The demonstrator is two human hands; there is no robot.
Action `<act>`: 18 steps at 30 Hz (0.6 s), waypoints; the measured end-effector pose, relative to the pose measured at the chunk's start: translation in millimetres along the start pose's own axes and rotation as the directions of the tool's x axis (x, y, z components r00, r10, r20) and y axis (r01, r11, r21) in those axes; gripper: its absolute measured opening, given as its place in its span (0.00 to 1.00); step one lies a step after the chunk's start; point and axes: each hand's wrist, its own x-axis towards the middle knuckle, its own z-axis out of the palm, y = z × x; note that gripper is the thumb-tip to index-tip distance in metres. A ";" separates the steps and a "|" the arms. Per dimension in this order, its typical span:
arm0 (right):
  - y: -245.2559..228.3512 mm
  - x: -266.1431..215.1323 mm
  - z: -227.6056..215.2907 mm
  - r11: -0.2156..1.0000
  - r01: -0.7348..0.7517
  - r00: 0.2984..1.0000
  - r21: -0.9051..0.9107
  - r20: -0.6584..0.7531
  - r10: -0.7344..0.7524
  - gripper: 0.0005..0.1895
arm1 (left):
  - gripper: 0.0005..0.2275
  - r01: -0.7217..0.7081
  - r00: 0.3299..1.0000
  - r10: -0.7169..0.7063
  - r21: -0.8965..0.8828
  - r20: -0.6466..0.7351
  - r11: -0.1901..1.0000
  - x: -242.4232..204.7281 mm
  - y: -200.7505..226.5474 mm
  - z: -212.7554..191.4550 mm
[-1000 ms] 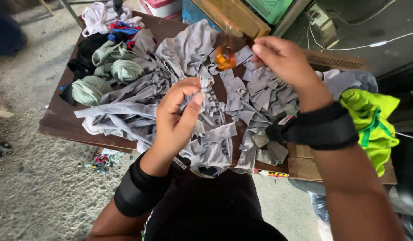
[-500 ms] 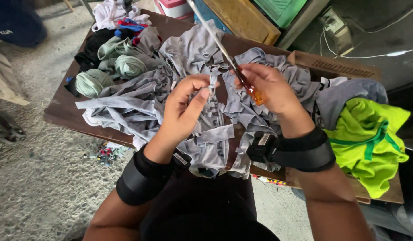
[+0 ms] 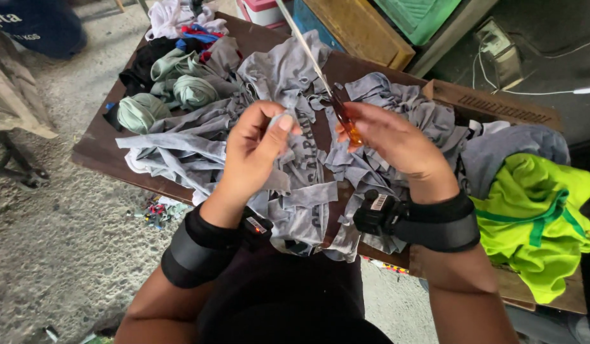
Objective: The person cuts strips from a piece of grey fabric by aligning the fabric edges, then holding the fabric with one hand and cutting it with scissors in the other, repeating the process several times. The fabric is straightened by hand between cuts.
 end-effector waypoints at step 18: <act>-43.7 -13.2 22.7 0.529 0.022 0.993 -0.849 -0.043 -0.111 0.30 | 0.04 -0.079 0.995 0.075 -0.055 -0.072 0.995 5.8 11.4 -8.9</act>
